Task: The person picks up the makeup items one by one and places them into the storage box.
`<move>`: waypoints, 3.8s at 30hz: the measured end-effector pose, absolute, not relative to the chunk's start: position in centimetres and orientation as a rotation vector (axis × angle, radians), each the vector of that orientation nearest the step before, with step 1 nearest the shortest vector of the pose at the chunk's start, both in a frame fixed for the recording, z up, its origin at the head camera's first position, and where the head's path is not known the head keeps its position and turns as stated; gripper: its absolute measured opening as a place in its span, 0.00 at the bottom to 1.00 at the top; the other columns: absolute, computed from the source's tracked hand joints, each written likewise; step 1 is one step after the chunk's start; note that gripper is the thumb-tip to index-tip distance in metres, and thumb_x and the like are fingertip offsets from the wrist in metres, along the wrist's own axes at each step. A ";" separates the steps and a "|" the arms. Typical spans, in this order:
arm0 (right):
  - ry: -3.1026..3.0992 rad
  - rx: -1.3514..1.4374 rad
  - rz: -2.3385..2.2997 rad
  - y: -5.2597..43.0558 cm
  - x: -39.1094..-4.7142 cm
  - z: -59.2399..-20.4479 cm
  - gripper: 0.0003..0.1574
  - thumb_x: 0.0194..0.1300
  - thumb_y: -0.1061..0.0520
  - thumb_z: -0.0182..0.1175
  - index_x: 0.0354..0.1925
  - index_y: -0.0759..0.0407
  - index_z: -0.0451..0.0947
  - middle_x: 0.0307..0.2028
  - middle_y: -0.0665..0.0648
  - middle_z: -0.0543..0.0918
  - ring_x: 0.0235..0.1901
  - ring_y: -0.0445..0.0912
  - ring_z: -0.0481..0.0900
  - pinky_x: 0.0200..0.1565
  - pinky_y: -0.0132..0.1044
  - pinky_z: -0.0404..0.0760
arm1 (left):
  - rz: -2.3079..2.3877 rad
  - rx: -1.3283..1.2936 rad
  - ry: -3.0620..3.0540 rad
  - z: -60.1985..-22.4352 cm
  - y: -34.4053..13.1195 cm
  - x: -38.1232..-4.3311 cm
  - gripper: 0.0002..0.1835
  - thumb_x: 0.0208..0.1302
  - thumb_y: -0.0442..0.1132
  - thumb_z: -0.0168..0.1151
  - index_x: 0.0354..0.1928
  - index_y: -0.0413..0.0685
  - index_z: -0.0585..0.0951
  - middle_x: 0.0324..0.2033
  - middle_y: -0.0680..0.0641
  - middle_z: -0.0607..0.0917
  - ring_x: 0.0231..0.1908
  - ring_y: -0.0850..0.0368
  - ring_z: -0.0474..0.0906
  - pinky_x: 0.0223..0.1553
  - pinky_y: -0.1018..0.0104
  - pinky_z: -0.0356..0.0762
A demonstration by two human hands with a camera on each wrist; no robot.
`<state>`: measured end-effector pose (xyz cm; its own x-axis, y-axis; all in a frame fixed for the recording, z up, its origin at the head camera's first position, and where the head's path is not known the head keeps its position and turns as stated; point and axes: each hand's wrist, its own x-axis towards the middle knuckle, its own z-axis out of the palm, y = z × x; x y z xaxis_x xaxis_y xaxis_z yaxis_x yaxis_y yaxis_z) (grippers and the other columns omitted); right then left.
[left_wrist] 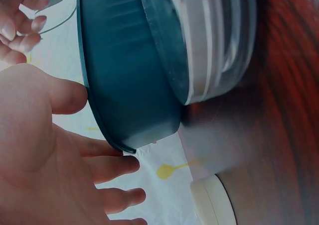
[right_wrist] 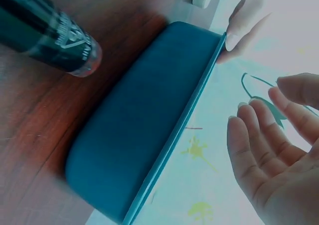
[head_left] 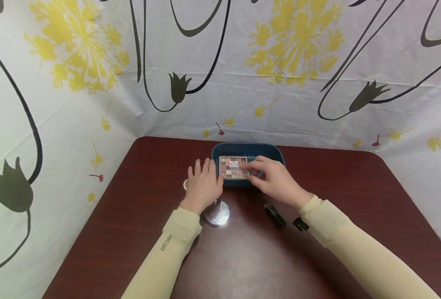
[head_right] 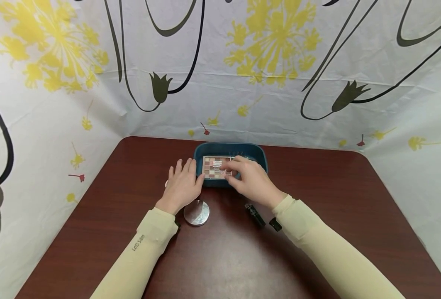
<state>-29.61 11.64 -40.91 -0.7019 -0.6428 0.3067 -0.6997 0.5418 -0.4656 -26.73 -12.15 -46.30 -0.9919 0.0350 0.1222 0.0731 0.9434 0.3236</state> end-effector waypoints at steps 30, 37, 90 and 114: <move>-2.834 0.897 0.541 16.1 -25.3 -44.3 0.21 0.64 0.55 0.69 0.56 0.50 0.83 0.44 0.52 0.82 0.24 0.38 0.74 0.25 0.36 0.72 | -0.507 -0.074 -2.997 -46.3 -12.1 -26.5 0.38 0.77 0.58 0.44 0.77 0.40 0.58 0.76 0.37 0.59 0.76 0.35 0.44 0.71 0.35 0.44; -2.881 0.803 0.454 16.3 -24.8 -45.0 0.21 0.61 0.52 0.72 0.52 0.56 0.84 0.38 0.55 0.83 0.23 0.40 0.74 0.23 0.38 0.75 | -0.534 -0.074 -3.002 -46.1 -12.0 -26.5 0.37 0.77 0.57 0.45 0.77 0.40 0.58 0.76 0.37 0.58 0.76 0.35 0.43 0.71 0.35 0.41; -2.837 0.830 0.462 16.5 -24.5 -44.8 0.11 0.61 0.51 0.72 0.42 0.50 0.85 0.28 0.47 0.78 0.23 0.39 0.71 0.22 0.36 0.71 | -0.508 -0.072 -2.984 -46.1 -12.0 -26.5 0.38 0.75 0.57 0.49 0.77 0.39 0.59 0.75 0.36 0.60 0.75 0.34 0.47 0.71 0.34 0.45; -2.681 0.882 0.534 15.3 -25.9 -41.5 0.12 0.66 0.52 0.69 0.48 0.48 0.84 0.30 0.44 0.75 0.23 0.39 0.69 0.22 0.36 0.69 | -0.494 -0.062 -2.995 -46.2 -12.0 -26.6 0.38 0.76 0.58 0.46 0.77 0.41 0.59 0.75 0.37 0.60 0.75 0.34 0.48 0.71 0.34 0.44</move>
